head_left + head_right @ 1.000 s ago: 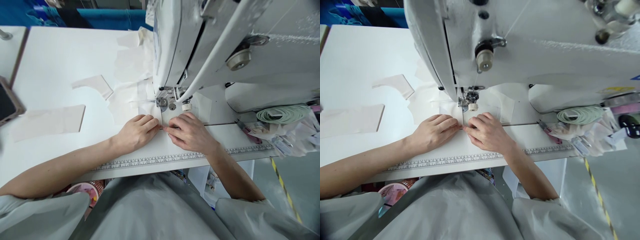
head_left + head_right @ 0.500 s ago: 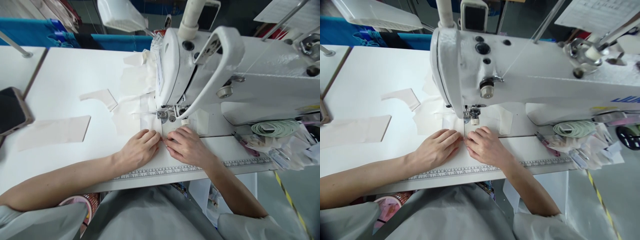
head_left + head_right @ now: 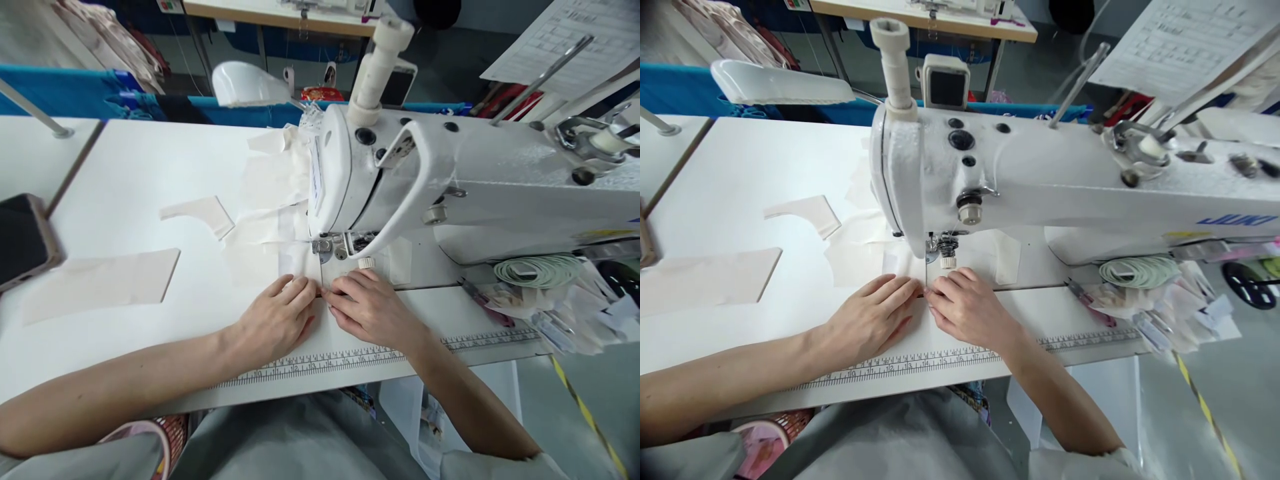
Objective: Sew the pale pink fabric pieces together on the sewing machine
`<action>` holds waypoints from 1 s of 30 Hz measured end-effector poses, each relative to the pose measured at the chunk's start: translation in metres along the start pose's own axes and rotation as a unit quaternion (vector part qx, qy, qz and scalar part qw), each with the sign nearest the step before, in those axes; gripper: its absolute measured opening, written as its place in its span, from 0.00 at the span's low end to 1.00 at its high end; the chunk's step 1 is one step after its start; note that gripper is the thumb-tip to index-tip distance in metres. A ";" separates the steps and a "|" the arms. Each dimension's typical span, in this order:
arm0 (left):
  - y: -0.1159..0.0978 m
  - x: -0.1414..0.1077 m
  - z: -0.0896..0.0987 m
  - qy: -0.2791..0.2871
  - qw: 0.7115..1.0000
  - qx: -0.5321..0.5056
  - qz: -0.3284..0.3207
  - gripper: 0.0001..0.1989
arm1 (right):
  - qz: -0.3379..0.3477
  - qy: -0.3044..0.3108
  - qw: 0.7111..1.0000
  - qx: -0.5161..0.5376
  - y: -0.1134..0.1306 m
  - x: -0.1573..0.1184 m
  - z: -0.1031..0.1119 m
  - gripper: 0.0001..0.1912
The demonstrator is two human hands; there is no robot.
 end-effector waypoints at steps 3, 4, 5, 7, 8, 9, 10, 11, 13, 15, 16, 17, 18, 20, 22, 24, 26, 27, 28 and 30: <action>0.004 0.000 -0.002 -0.006 1.000 0.006 0.000 0.14 | -0.010 0.011 1.000 -0.007 -0.001 0.002 -0.001 0.11; 0.005 0.001 -0.002 -0.004 1.000 0.005 0.001 0.13 | -0.013 0.015 1.000 -0.011 -0.002 0.002 -0.002 0.12; 0.007 0.001 -0.003 -0.002 1.000 0.005 0.003 0.13 | -0.016 0.019 1.000 -0.015 -0.002 0.003 -0.002 0.12; 0.010 0.002 -0.004 0.004 1.000 0.003 0.007 0.13 | -0.019 0.024 0.999 -0.023 -0.004 0.004 -0.003 0.12; 0.011 0.002 -0.005 0.006 1.000 0.002 0.009 0.13 | -0.021 0.025 0.999 -0.027 -0.005 0.004 -0.003 0.12; 0.013 0.003 -0.006 0.005 1.000 0.000 0.009 0.13 | -0.023 0.026 0.999 -0.031 -0.006 0.005 -0.004 0.12; 0.014 0.003 -0.006 0.003 1.000 -0.001 0.009 0.13 | -0.023 0.028 0.999 -0.035 -0.007 0.006 -0.004 0.13; 0.015 0.003 -0.007 0.001 1.000 -0.002 0.009 0.14 | -0.022 0.031 0.999 -0.039 -0.008 0.006 -0.005 0.13; 0.018 0.004 -0.008 -0.004 1.000 -0.003 0.012 0.15 | -0.019 0.036 0.998 -0.050 -0.010 0.009 -0.005 0.14; 0.020 0.004 -0.009 -0.007 1.000 -0.004 0.016 0.17 | -0.018 0.039 0.997 -0.061 -0.011 0.011 -0.005 0.14; 0.021 0.004 -0.009 -0.008 1.000 -0.005 0.019 0.17 | -0.019 0.040 0.997 -0.065 -0.012 0.013 -0.004 0.15; 0.022 0.004 -0.009 -0.008 1.000 -0.005 0.021 0.17 | -0.022 0.041 0.996 -0.070 -0.012 0.014 -0.004 0.15; 0.023 0.004 -0.010 -0.008 1.000 -0.005 0.022 0.18 | -0.026 0.042 0.996 -0.074 -0.012 0.016 -0.003 0.15; 0.025 0.004 -0.010 -0.007 1.000 0.000 0.023 0.18 | -0.031 0.045 0.995 -0.086 -0.013 0.018 -0.002 0.15; 0.027 0.004 -0.010 -0.011 1.000 0.007 0.026 0.17 | -0.034 0.049 0.993 -0.100 -0.013 0.019 -0.001 0.15; 0.030 0.004 -0.011 -0.014 0.999 0.013 0.028 0.17 | -0.037 0.054 0.991 -0.113 -0.014 0.020 -0.001 0.16; 0.032 0.004 -0.013 -0.012 0.999 0.015 0.027 0.17 | -0.041 0.056 0.990 -0.122 -0.015 0.021 -0.001 0.17; 0.033 0.005 -0.013 -0.012 0.999 0.014 0.027 0.17 | -0.043 0.055 0.990 -0.125 -0.016 0.022 -0.001 0.17; 0.034 0.005 -0.014 -0.013 0.999 0.013 0.029 0.17 | -0.045 0.053 0.989 -0.127 -0.017 0.022 -0.001 0.17; 0.037 0.006 -0.015 -0.014 0.999 0.014 0.033 0.17 | -0.051 0.045 0.989 -0.132 -0.017 0.024 -0.002 0.17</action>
Point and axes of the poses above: each hand's wrist, its own x-axis towards the middle knuckle, its own z-axis out of the back of the hand, y = z × x, the point moved 3 cm from there along x, towards the middle knuckle
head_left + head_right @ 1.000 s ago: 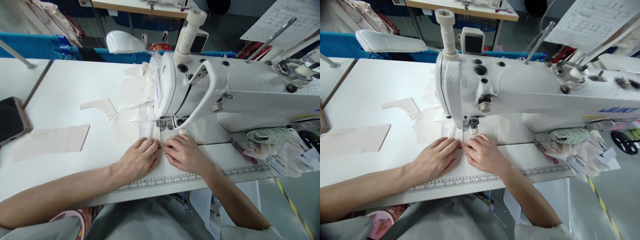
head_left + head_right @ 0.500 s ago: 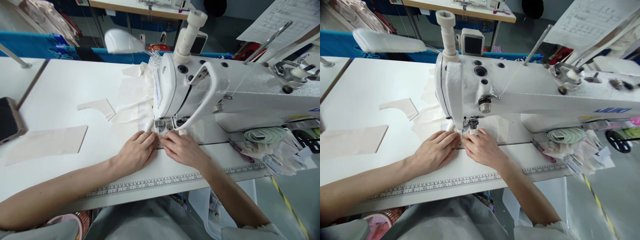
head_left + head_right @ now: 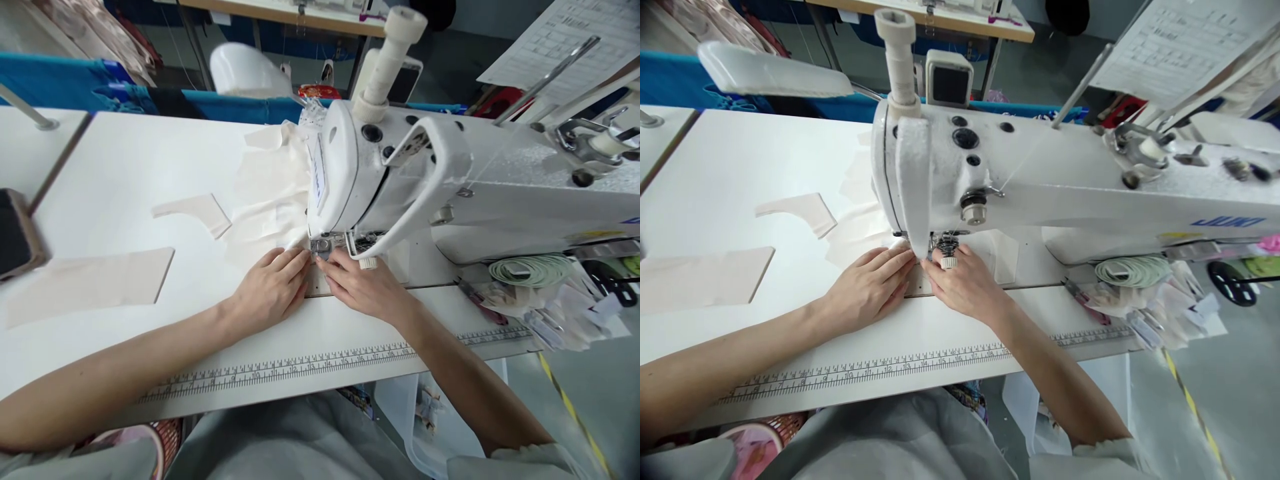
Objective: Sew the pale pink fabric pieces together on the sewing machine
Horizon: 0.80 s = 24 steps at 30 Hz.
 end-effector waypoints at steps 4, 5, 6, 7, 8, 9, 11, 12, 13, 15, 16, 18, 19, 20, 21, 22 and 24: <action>0.005 0.003 -0.002 0.013 1.000 0.006 0.001 0.16 | -0.013 -0.018 1.000 -0.004 0.001 0.000 -0.002 0.15; 0.006 0.004 -0.002 0.016 1.000 0.004 0.002 0.16 | -0.016 -0.024 1.000 -0.004 0.002 0.000 -0.004 0.15; 0.008 0.005 -0.002 0.020 1.000 0.001 0.005 0.16 | -0.019 -0.033 0.999 -0.003 0.001 -0.002 -0.005 0.15; 0.009 0.006 -0.002 0.024 1.000 -0.004 0.010 0.16 | -0.024 -0.046 0.999 0.000 0.000 -0.003 -0.006 0.15; 0.011 0.007 -0.002 0.029 0.999 -0.011 0.016 0.17 | -0.032 -0.062 0.998 0.007 -0.002 -0.005 -0.008 0.14; 0.012 0.008 -0.002 0.036 0.999 -0.019 0.022 0.17 | -0.046 -0.079 0.996 0.020 -0.005 -0.006 -0.010 0.14; 0.015 0.010 -0.002 0.049 0.998 -0.033 0.031 0.17 | -0.090 -0.107 0.988 0.069 -0.015 -0.008 -0.016 0.14; 0.016 0.010 -0.003 0.055 0.997 -0.037 0.033 0.18 | -0.117 -0.118 0.981 0.098 -0.020 -0.008 -0.019 0.14; 0.017 0.011 -0.003 0.060 0.997 -0.038 0.035 0.18 | -0.142 -0.124 0.974 0.125 -0.026 -0.008 -0.023 0.14; 0.017 0.011 -0.004 0.064 0.997 -0.031 0.038 0.18 | -0.174 -0.127 0.964 0.156 -0.033 -0.007 -0.029 0.14; 0.016 0.011 -0.005 0.063 0.997 -0.025 0.040 0.18 | -0.181 -0.129 0.962 0.160 -0.035 -0.006 -0.031 0.15; 0.014 0.011 -0.005 0.058 0.997 -0.014 0.041 0.19 | -0.187 -0.135 0.961 0.152 -0.035 -0.005 -0.033 0.15; 0.014 0.011 -0.006 0.055 0.998 -0.011 0.041 0.19 | -0.188 -0.139 0.962 0.143 -0.034 -0.005 -0.033 0.15; 0.013 0.011 -0.006 0.053 0.998 -0.011 0.041 0.18 | -0.188 -0.144 0.962 0.134 -0.033 -0.006 -0.032 0.15; 0.013 0.011 -0.007 0.052 0.998 -0.014 0.041 0.18 | -0.190 -0.146 0.963 0.125 -0.032 -0.007 -0.031 0.16; 0.013 0.011 -0.007 0.052 0.998 -0.018 0.042 0.18 | -0.194 -0.144 0.963 0.118 -0.031 -0.008 -0.031 0.17; 0.013 0.011 -0.008 0.053 0.997 -0.026 0.046 0.19 | -0.204 -0.136 0.963 0.109 -0.030 -0.010 -0.030 0.21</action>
Point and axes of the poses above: each hand's wrist, its own x-axis towards the middle knuckle, its own z-axis out of the back of the hand, y = z × x, the point moved 3 cm from there along x, towards the middle knuckle
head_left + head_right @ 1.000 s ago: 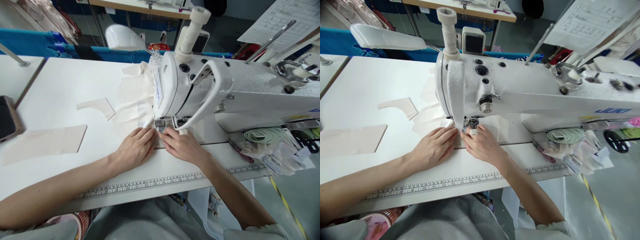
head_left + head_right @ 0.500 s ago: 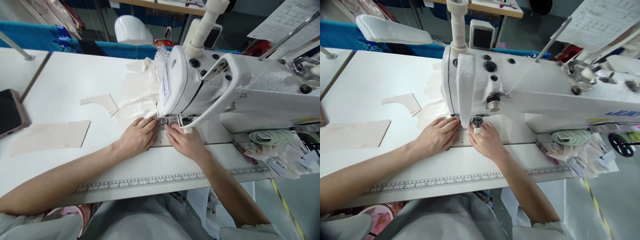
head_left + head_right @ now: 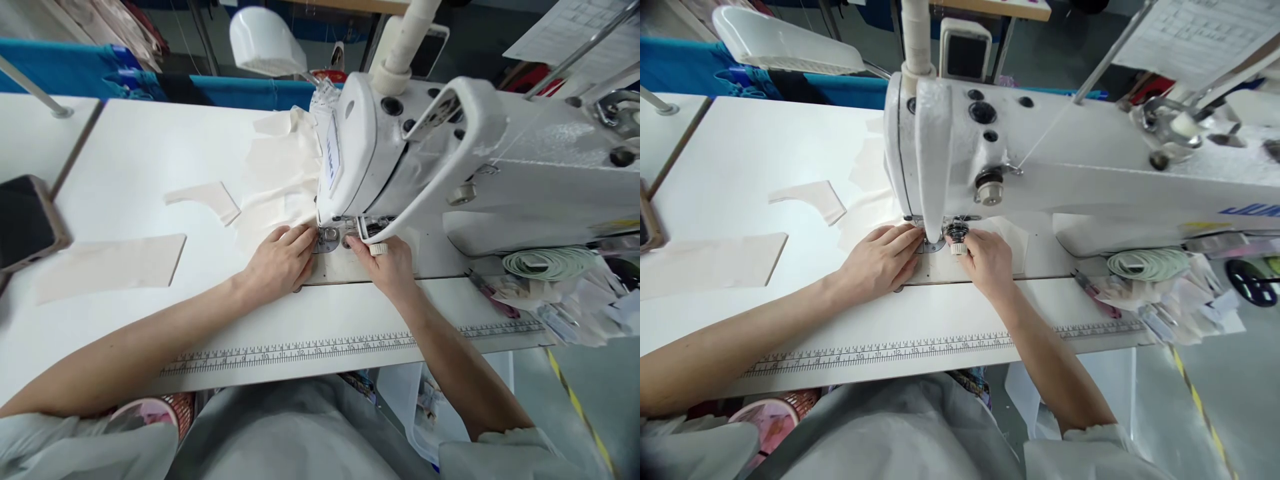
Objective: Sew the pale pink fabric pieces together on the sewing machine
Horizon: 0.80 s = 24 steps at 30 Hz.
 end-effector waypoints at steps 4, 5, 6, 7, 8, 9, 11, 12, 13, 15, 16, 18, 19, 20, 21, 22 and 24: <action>0.003 -0.001 0.000 -0.001 1.000 0.001 0.004 0.20 | 0.015 -0.003 1.000 0.002 -0.001 -0.001 0.002 0.22; 0.004 -0.001 0.002 -0.007 1.000 -0.001 0.001 0.19 | 0.026 -0.006 1.000 0.005 -0.001 -0.002 0.003 0.20; 0.006 -0.001 0.005 -0.015 1.000 -0.006 0.000 0.19 | 0.037 -0.007 0.999 0.008 0.000 -0.002 0.004 0.19; 0.009 -0.001 0.008 -0.026 1.000 -0.010 0.007 0.18 | 0.048 -0.008 0.999 0.012 0.001 -0.002 0.005 0.18; 0.014 0.001 0.011 -0.038 0.999 -0.012 0.022 0.18 | 0.057 -0.007 0.998 0.015 0.003 -0.002 0.006 0.17; 0.021 0.002 0.014 -0.047 0.998 -0.012 0.046 0.17 | 0.064 -0.006 0.998 0.017 0.004 -0.002 0.006 0.16; 0.037 0.009 0.018 -0.045 0.994 -0.009 0.103 0.17 | 0.074 -0.005 0.997 0.021 0.007 -0.003 0.008 0.14; 0.045 0.014 0.017 -0.032 0.992 -0.008 0.126 0.18 | 0.079 -0.007 0.997 0.023 0.008 -0.003 0.008 0.13; 0.054 0.020 0.015 -0.013 0.990 -0.005 0.137 0.18 | 0.084 -0.009 0.996 0.024 0.008 -0.004 0.009 0.13; 0.068 0.035 0.009 0.027 0.989 0.019 0.143 0.17 | 0.096 -0.012 0.995 0.024 0.009 -0.004 0.009 0.12; 0.074 0.044 0.005 0.040 0.988 0.032 0.143 0.17 | 0.103 -0.014 0.994 0.023 0.009 -0.004 0.009 0.12; 0.086 0.062 -0.004 0.066 0.987 0.036 0.145 0.16 | 0.117 -0.019 0.993 0.022 0.008 -0.004 0.010 0.11; 0.093 0.071 -0.007 0.076 0.985 0.029 0.151 0.17 | 0.124 -0.022 0.992 0.022 0.008 -0.004 0.010 0.11; 0.099 0.080 -0.010 0.082 0.984 0.026 0.154 0.17 | 0.130 -0.024 0.991 0.024 0.008 -0.004 0.010 0.11; 0.106 0.089 -0.011 0.083 0.983 0.025 0.159 0.18 | 0.135 -0.025 0.990 0.024 0.008 -0.004 0.010 0.10; 0.113 0.096 -0.010 0.083 0.983 0.026 0.164 0.19 | 0.139 -0.025 0.990 0.025 0.008 -0.004 0.010 0.10; 0.126 0.104 -0.003 0.076 0.982 0.030 0.172 0.21 | 0.149 -0.021 0.988 0.027 0.007 -0.005 0.010 0.10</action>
Point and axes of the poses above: each hand's wrist, its own x-axis towards the middle knuckle, its own z-axis out of the back of the hand, y = z × x, the point moved 3 cm from there along x, towards the middle knuckle
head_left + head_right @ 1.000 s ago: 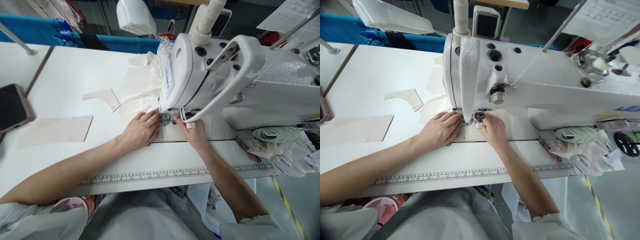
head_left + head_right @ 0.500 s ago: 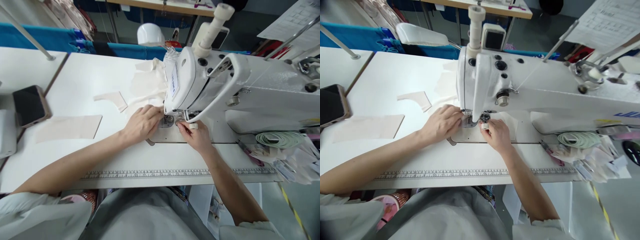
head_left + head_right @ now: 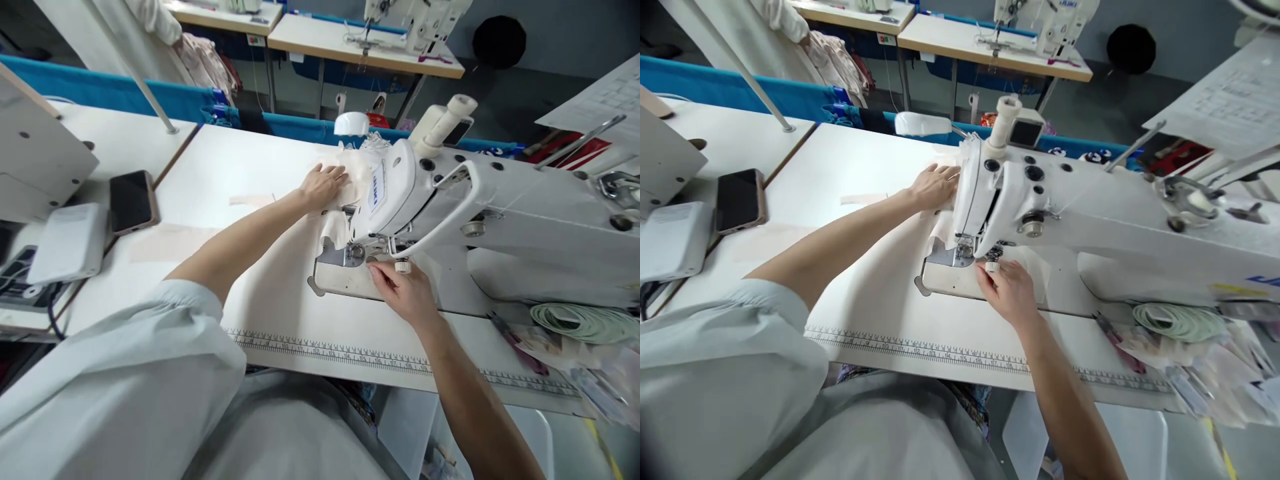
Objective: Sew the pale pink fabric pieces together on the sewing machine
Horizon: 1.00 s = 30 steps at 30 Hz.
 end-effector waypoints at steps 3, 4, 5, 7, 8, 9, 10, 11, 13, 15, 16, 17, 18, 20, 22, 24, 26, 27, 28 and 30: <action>0.010 -0.009 0.021 -0.028 0.999 -0.022 0.038 0.21 | 0.011 -0.003 1.000 -0.002 0.000 0.000 0.001 0.10; 0.010 -0.020 0.028 -0.038 0.997 -0.043 0.057 0.19 | 0.013 -0.005 1.000 -0.005 0.000 0.000 0.002 0.10; 0.008 -0.034 0.032 -0.034 0.996 -0.060 0.063 0.17 | 0.015 -0.007 1.000 -0.007 0.000 0.000 0.002 0.11; -0.004 -0.065 0.035 0.002 0.996 -0.081 0.045 0.16 | 0.019 -0.003 1.000 -0.007 0.002 0.002 0.003 0.12; -0.012 -0.081 0.034 0.026 0.995 -0.094 0.026 0.16 | 0.019 0.003 1.000 -0.003 0.004 0.003 0.003 0.12; -0.020 -0.095 0.031 0.051 0.993 -0.107 0.002 0.16 | 0.019 0.012 1.000 0.002 0.005 0.004 0.003 0.12; -0.027 -0.106 0.027 0.065 0.992 -0.107 -0.010 0.16 | 0.019 0.022 1.000 0.008 0.006 0.005 0.003 0.12; -0.032 -0.114 0.024 0.060 0.993 -0.100 -0.006 0.15 | 0.018 0.032 0.999 0.014 0.007 0.005 0.003 0.13; -0.033 -0.122 0.020 0.038 0.996 -0.082 0.002 0.15 | 0.018 0.040 0.999 0.020 0.008 0.004 0.003 0.13; -0.022 -0.125 0.021 0.003 0.998 -0.066 0.005 0.17 | 0.021 0.035 0.999 0.018 0.008 0.003 0.004 0.12; -0.013 -0.127 0.023 -0.016 0.998 -0.061 0.010 0.17 | 0.023 0.032 0.999 0.016 0.008 0.002 0.004 0.12; -0.001 -0.130 0.026 -0.033 0.997 -0.060 0.020 0.17 | 0.025 0.029 0.999 0.015 0.007 0.002 0.004 0.12; 0.012 -0.134 0.028 -0.049 0.996 -0.062 0.042 0.16 | 0.027 0.027 0.999 0.013 0.007 0.001 0.004 0.12; 0.036 -0.143 0.031 -0.051 0.991 -0.077 0.098 0.13 | 0.031 0.029 0.999 0.013 0.008 0.002 0.004 0.12; 0.051 -0.153 0.030 -0.039 0.987 -0.084 0.129 0.10 | 0.029 0.039 0.999 0.018 0.009 0.002 0.004 0.12; 0.056 -0.158 0.026 -0.031 0.986 -0.081 0.146 0.11 | 0.021 0.054 0.998 0.024 0.009 0.003 0.003 0.12; 0.054 -0.160 0.023 -0.033 0.985 -0.069 0.157 0.13 | 0.015 0.063 0.998 0.028 0.009 0.003 0.003 0.13; 0.052 -0.160 0.022 -0.034 0.985 -0.062 0.160 0.13 | 0.013 0.064 0.997 0.028 0.009 0.002 0.003 0.12; 0.051 -0.159 0.022 -0.033 0.985 -0.055 0.162 0.12 | 0.012 0.065 0.997 0.027 0.008 0.002 0.003 0.12; 0.049 -0.159 0.022 -0.028 0.985 -0.048 0.162 0.10 | 0.008 0.069 0.997 0.024 0.007 0.001 0.003 0.12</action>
Point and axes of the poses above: each hand's wrist, its own x-axis towards the middle knuckle, its own z-axis out of the back of the hand, y = z × x, the point moved 3 cm from there along x, towards the middle knuckle
